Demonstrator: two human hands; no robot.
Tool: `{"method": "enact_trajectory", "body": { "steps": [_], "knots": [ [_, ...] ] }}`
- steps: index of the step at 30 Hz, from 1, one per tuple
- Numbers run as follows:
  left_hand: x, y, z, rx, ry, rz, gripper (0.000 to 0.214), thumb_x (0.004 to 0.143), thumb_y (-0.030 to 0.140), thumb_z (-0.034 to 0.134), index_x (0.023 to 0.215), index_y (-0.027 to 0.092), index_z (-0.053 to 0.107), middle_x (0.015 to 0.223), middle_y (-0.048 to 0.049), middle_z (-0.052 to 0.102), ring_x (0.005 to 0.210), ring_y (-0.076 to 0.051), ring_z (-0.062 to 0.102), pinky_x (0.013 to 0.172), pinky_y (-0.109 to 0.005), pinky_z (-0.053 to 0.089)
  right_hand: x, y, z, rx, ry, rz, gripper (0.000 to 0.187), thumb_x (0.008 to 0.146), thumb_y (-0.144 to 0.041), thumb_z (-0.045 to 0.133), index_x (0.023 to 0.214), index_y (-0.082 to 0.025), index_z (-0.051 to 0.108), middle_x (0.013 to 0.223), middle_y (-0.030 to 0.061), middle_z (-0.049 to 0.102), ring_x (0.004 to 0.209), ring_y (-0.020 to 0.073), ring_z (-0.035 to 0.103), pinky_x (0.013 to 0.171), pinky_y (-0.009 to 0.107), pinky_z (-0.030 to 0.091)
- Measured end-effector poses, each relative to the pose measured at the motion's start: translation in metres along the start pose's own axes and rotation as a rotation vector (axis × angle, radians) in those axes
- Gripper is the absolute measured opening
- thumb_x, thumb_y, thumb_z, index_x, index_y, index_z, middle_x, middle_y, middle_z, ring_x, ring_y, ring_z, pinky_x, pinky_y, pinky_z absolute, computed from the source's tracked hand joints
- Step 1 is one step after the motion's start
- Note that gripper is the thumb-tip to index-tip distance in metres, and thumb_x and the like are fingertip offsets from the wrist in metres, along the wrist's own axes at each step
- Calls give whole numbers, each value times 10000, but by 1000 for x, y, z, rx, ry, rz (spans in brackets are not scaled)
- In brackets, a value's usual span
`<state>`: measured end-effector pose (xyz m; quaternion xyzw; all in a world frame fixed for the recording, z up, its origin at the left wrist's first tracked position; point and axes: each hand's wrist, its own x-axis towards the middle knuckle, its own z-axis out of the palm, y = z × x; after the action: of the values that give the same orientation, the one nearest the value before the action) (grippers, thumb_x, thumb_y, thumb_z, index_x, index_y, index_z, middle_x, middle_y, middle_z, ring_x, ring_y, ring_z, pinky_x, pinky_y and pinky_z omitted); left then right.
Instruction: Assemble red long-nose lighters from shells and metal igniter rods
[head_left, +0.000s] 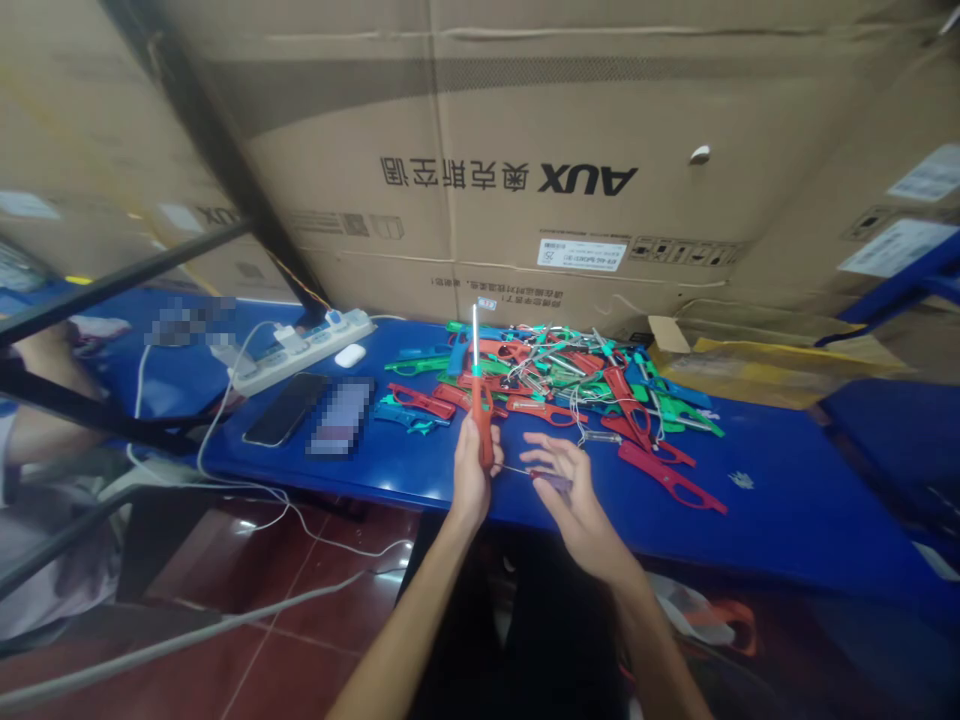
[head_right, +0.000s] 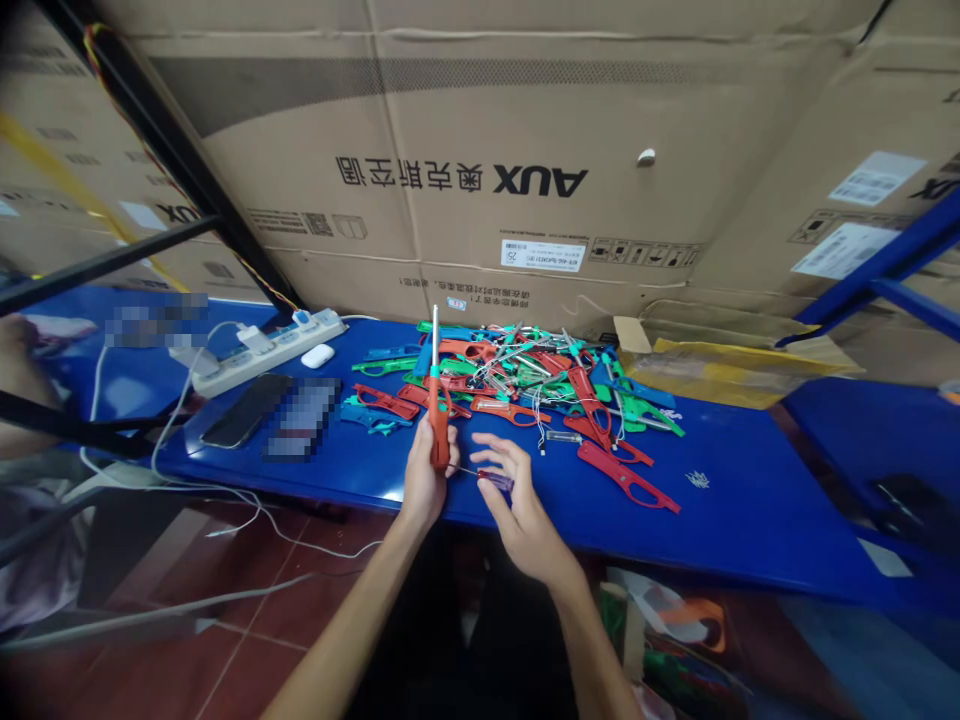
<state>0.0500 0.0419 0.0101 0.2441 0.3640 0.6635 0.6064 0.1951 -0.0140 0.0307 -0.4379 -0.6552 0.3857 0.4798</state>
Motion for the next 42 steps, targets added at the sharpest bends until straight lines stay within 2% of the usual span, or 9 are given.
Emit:
{"method": "enact_trajectory", "body": {
  "steps": [7,12,14,19,24,31,35,38,42],
  "knots": [
    [-13,-4,15,-67,80,14,443,772,508,823,841,173,543,756,46,528,522,-51,483,455,-170,367,9,10,33,-13,443,-192,124,997,-273,596,1114,-237,586,936,31,773,861,190,762,819,361,614],
    [-21,-7,26,-137,207,110,384,830,485,770,845,176,543,760,42,540,576,-62,516,539,-187,410,3,-20,11,-101,210,-160,303,1066,-282,402,1282,-242,611,1397,113,638,1315,249,604,1084,475,512],
    [-24,-11,29,-142,217,101,357,851,481,744,889,176,564,800,21,586,641,-84,573,621,-205,465,1,-26,3,-100,138,-113,345,1071,-282,399,1374,-261,561,1417,108,628,1268,243,643,1065,466,530],
    [-50,-32,36,-112,235,-5,357,952,530,609,1062,191,597,1112,-74,674,936,-158,662,831,-269,527,-7,-16,2,-133,464,-202,185,1005,-232,575,1176,-256,642,1031,44,780,920,210,767,863,398,619],
    [-83,-34,34,142,211,-83,451,929,537,678,1286,266,633,1341,-71,622,1234,-209,599,908,-236,518,-21,-11,-2,-169,434,-261,162,995,-195,569,1109,-258,666,1028,51,778,966,225,756,882,425,615],
    [-83,-26,38,81,193,-129,552,797,543,813,1186,172,688,1059,-80,684,873,-179,680,685,-261,587,-25,-33,-33,155,664,-105,173,1053,-303,439,1110,-270,600,989,43,720,691,155,692,650,331,590],
    [-84,-28,44,-3,225,-156,555,747,522,861,1125,147,704,747,16,565,657,-103,569,566,-202,524,-24,-28,-55,41,284,106,343,1003,-407,522,1305,-258,589,892,19,681,542,115,564,487,247,481],
    [-88,-28,40,15,189,-216,509,751,555,849,1008,144,696,601,82,394,490,-47,372,429,-149,335,-25,-15,-50,-281,10,187,517,909,-422,675,1399,-274,600,936,22,735,733,171,679,673,286,566],
    [-96,-24,19,250,102,-322,542,797,681,740,743,157,615,529,100,277,438,-34,213,413,-157,159,-27,-5,-34,-444,-95,192,362,964,-440,618,1296,-309,680,1100,48,789,942,240,749,836,356,570]
  ]
}}
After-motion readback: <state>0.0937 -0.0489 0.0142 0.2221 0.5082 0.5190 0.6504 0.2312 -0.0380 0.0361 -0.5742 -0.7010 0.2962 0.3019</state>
